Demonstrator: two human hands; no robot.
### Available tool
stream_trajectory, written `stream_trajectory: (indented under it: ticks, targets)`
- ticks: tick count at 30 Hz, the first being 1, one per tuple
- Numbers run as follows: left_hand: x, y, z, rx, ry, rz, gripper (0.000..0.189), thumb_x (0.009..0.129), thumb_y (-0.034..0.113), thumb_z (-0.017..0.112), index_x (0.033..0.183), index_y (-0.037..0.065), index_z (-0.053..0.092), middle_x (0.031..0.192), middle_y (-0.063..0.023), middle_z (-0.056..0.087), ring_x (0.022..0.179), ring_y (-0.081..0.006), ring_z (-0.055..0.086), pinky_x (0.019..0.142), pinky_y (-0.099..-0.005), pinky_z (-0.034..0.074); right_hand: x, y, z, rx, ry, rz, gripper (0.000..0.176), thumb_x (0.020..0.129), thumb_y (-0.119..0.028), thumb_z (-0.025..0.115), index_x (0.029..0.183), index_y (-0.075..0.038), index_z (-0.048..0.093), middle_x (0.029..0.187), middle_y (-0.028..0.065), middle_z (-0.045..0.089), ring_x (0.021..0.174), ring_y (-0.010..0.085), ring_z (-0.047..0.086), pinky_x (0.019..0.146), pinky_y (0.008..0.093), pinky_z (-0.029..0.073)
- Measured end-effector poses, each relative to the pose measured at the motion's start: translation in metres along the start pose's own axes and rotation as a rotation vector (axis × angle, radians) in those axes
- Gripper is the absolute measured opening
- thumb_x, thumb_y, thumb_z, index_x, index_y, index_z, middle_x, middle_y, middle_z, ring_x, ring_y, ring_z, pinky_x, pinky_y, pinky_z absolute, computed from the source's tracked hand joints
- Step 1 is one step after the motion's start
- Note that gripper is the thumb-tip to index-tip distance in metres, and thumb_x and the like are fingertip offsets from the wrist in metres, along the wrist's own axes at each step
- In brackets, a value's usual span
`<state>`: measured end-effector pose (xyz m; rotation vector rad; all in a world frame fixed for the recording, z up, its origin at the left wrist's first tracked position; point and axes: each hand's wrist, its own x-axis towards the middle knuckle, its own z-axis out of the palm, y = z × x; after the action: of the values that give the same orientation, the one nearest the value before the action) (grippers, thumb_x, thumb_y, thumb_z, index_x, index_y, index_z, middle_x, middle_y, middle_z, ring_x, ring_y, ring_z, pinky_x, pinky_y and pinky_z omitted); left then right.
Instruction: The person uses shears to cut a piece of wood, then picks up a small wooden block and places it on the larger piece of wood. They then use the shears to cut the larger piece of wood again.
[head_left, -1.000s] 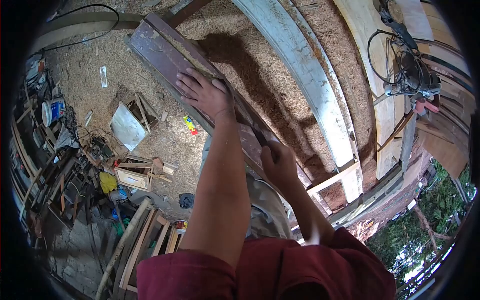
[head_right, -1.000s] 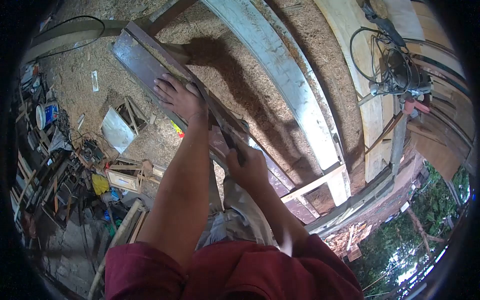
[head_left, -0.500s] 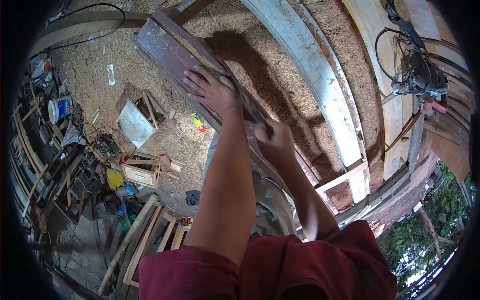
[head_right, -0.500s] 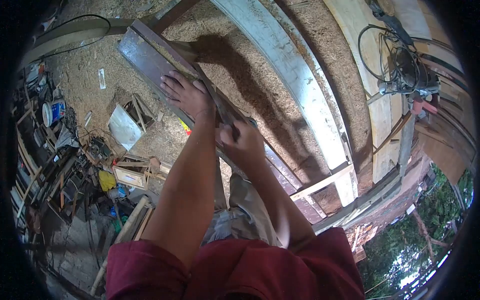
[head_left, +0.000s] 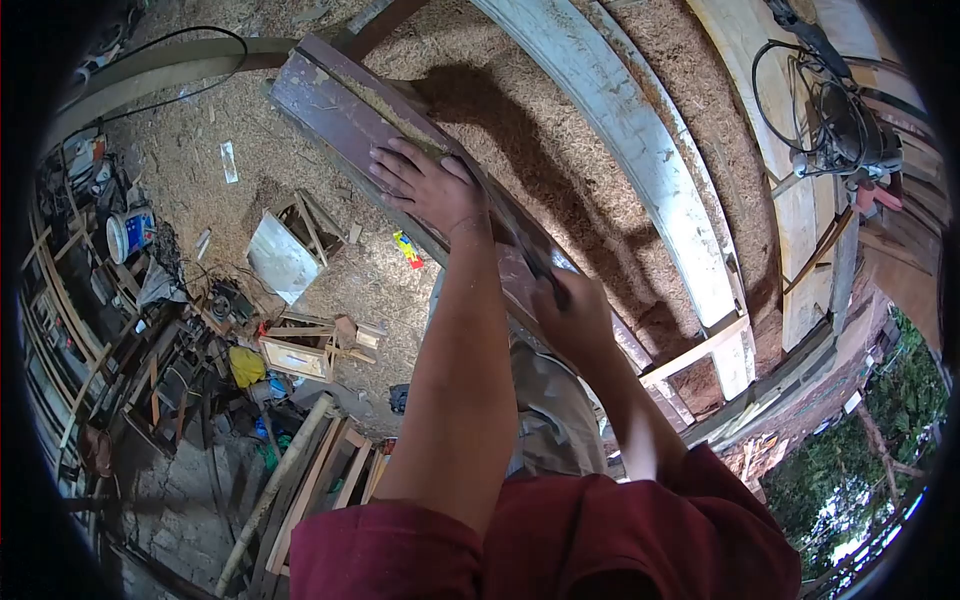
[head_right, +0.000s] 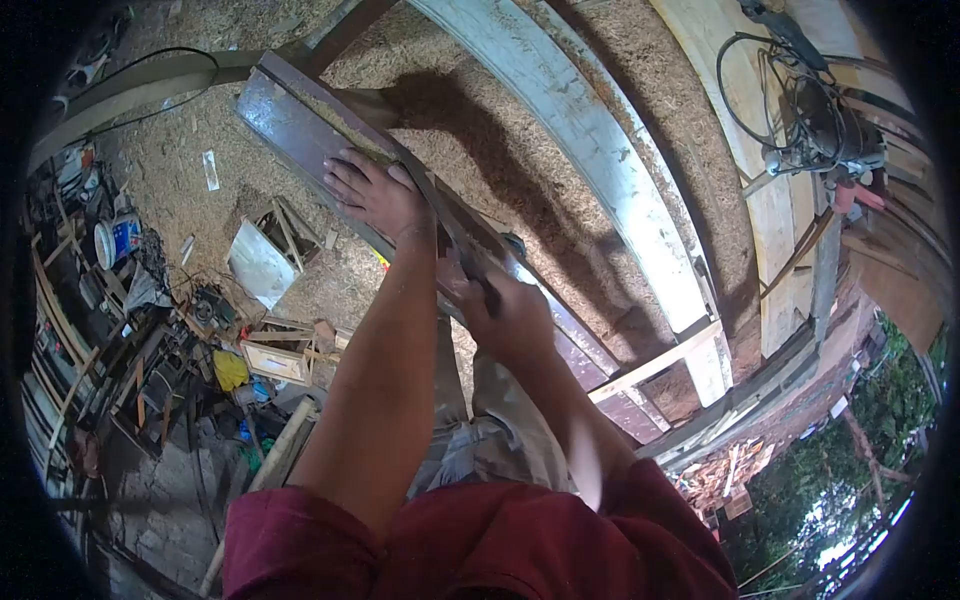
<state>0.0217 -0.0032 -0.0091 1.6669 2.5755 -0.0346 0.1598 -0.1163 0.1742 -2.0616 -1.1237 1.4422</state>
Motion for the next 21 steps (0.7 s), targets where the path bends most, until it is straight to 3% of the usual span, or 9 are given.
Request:
stream_trajectory:
  ticks: [4,6,10,13,16,21]
  targets:
    - [-0.001,-0.001,-0.001,0.005,-0.019,0.004,0.088,0.097,0.035,0.054,0.168,0.004,0.011,0.175,-0.0243,0.006,0.162,-0.0436,0.005,0.125,-0.0661,0.012,0.001,0.0,0.001,0.037,-0.001,0.064,0.032,0.092,-0.029,0.065,0.084,0.001,0.064,0.066,0.0221,0.058,0.06,0.0377,0.058,0.059,0.0455,0.046]
    - [0.0,-0.001,-0.001,0.014,-0.026,-0.001,0.088,0.097,0.035,0.054,0.168,0.003,0.011,0.175,-0.0247,0.006,0.162,-0.0441,0.005,0.125,-0.0662,0.012,0.034,-0.005,0.017,-0.097,-0.04,0.113,0.036,0.09,-0.035,0.066,0.096,0.0,0.072,0.071,0.0244,0.063,0.071,0.0457,0.067,0.065,0.0513,0.052]
    - [-0.001,0.0,-0.003,0.004,-0.035,-0.007,0.088,0.097,0.035,0.054,0.168,0.003,0.011,0.175,-0.0247,0.006,0.162,-0.0446,0.006,0.125,-0.0659,0.013,0.004,-0.002,-0.002,-0.023,-0.067,0.095,0.039,0.091,-0.036,0.066,0.083,0.002,0.067,0.071,0.0251,0.063,0.07,0.0453,0.066,0.065,0.0503,0.051]
    - [-0.001,-0.001,-0.003,0.016,-0.028,-0.001,0.088,0.098,0.035,0.053,0.168,0.003,0.011,0.175,-0.0252,0.006,0.162,-0.045,0.007,0.125,-0.0656,0.014,-0.009,0.002,-0.011,0.012,-0.075,0.159,0.039,0.091,-0.036,0.065,0.084,0.002,0.067,0.073,0.0257,0.063,0.071,0.0461,0.066,0.065,0.0505,0.051]
    - [-0.002,0.0,-0.002,0.034,-0.025,-0.002,0.088,0.098,0.034,0.053,0.168,0.002,0.01,0.175,-0.0257,0.006,0.161,-0.0455,0.007,0.125,-0.0657,0.015,0.034,-0.01,0.012,0.003,0.009,0.102,0.035,0.091,-0.033,0.064,0.085,0.001,0.067,0.072,0.0258,0.063,0.07,0.0464,0.066,0.064,0.0498,0.051]
    - [0.001,0.0,-0.001,0.034,-0.01,0.008,0.089,0.097,0.034,0.054,0.168,0.003,0.01,0.175,-0.0253,0.006,0.161,-0.0456,0.007,0.125,-0.0661,0.015,0.003,0.0,0.0,0.007,-0.014,0.084,0.034,0.09,-0.031,0.067,0.082,0.002,0.066,0.073,0.027,0.063,0.069,0.0475,0.065,0.063,0.05,0.05]
